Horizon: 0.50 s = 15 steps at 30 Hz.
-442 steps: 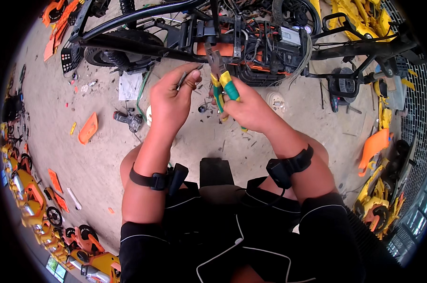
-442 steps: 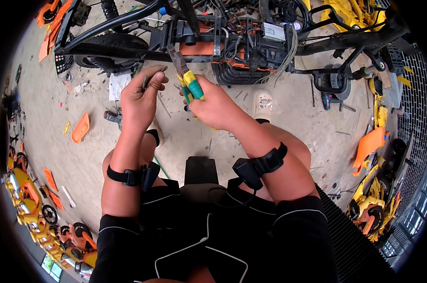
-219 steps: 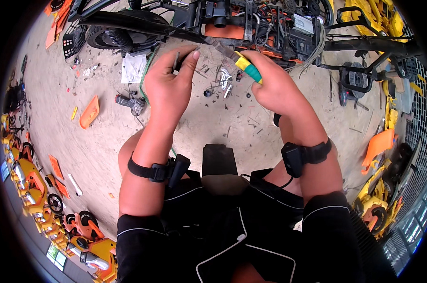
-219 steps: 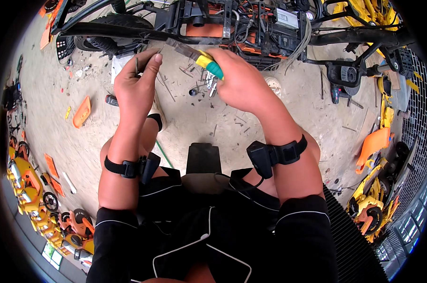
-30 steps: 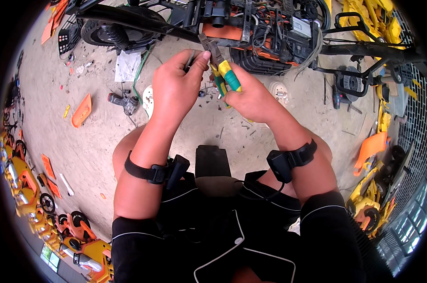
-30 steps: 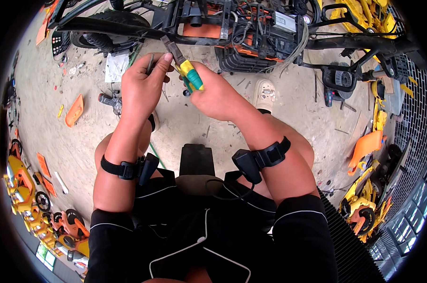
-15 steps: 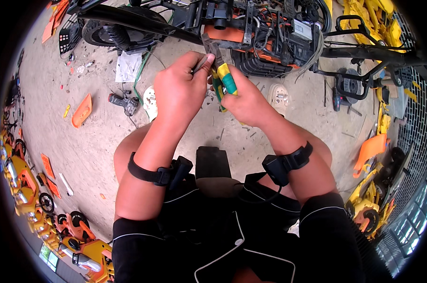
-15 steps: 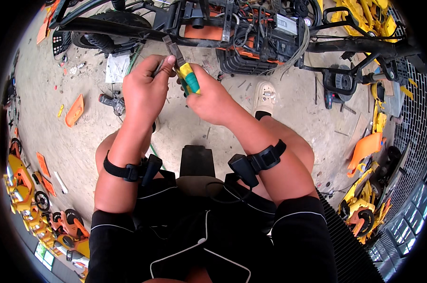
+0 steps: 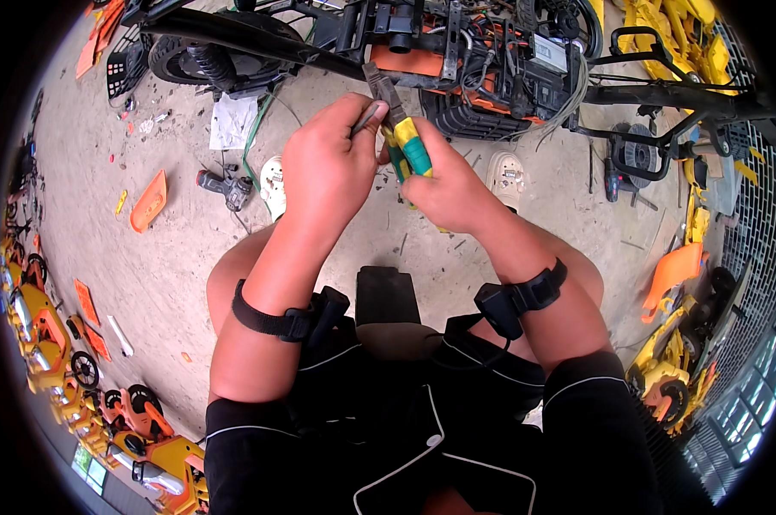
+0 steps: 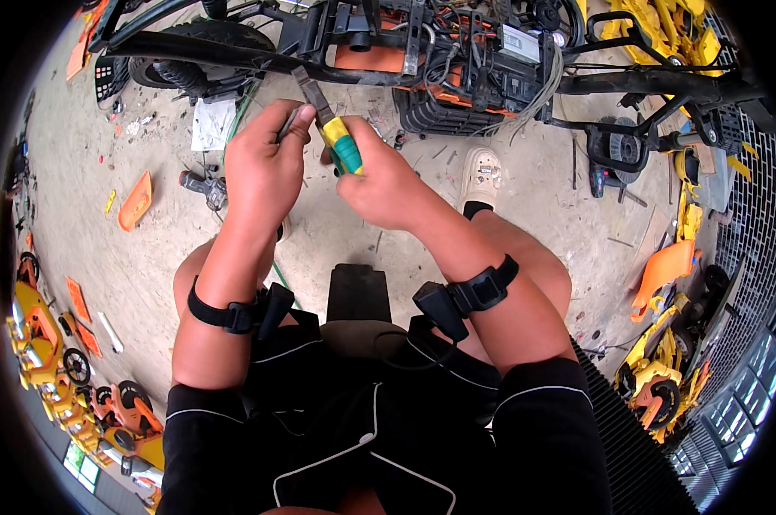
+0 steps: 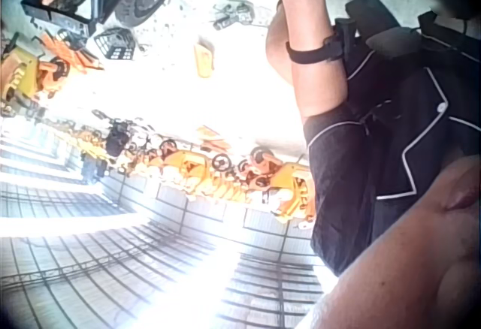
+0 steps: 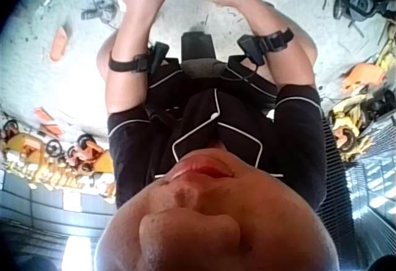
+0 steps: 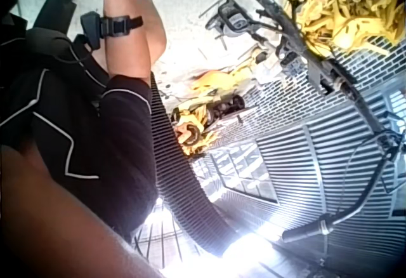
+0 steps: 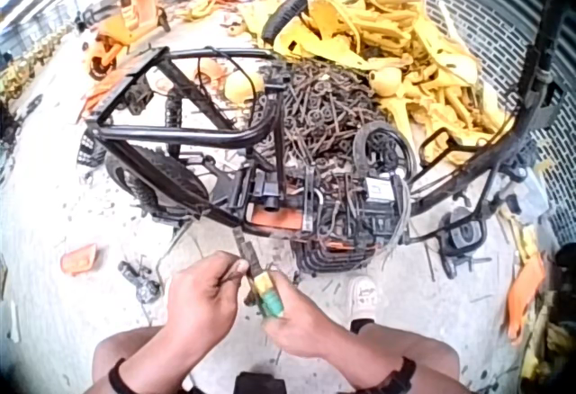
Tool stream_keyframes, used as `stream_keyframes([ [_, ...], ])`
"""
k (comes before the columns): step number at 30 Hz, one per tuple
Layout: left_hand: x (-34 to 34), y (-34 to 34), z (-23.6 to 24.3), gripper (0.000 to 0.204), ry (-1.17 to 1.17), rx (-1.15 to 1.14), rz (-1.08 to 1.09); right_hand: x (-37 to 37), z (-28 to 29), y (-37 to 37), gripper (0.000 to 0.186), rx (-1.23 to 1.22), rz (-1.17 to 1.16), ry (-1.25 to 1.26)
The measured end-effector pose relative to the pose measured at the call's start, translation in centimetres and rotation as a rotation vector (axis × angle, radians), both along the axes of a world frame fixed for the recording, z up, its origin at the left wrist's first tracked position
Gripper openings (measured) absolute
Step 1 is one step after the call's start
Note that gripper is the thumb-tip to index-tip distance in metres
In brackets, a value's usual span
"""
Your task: The person uses pliers to strip and trim a wire on a motorcycle frame, holding the wire with one hand while manipulating the tool with the other.
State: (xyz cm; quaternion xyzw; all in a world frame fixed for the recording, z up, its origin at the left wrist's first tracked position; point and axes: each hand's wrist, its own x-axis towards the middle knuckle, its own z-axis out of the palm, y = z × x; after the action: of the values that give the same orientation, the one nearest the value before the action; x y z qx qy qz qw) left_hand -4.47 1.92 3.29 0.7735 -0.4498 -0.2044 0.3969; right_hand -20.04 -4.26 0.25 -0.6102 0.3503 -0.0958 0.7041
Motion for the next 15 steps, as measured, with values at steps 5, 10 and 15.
stream_keyframes([
  [5,0.2,0.1,0.1,0.016,0.095,-0.023,-0.022,0.1,-0.4,0.3,0.048,0.054,-0.066,-0.06],
  [10,0.2,0.2,0.1,0.017,0.128,-0.039,-0.028,0.6,-0.1,0.6,0.04,-0.059,-0.115,-0.026],
  [15,0.6,0.3,0.2,0.015,0.214,-0.131,-0.024,0.5,0.8,0.5,0.042,-0.326,-0.125,0.058],
])
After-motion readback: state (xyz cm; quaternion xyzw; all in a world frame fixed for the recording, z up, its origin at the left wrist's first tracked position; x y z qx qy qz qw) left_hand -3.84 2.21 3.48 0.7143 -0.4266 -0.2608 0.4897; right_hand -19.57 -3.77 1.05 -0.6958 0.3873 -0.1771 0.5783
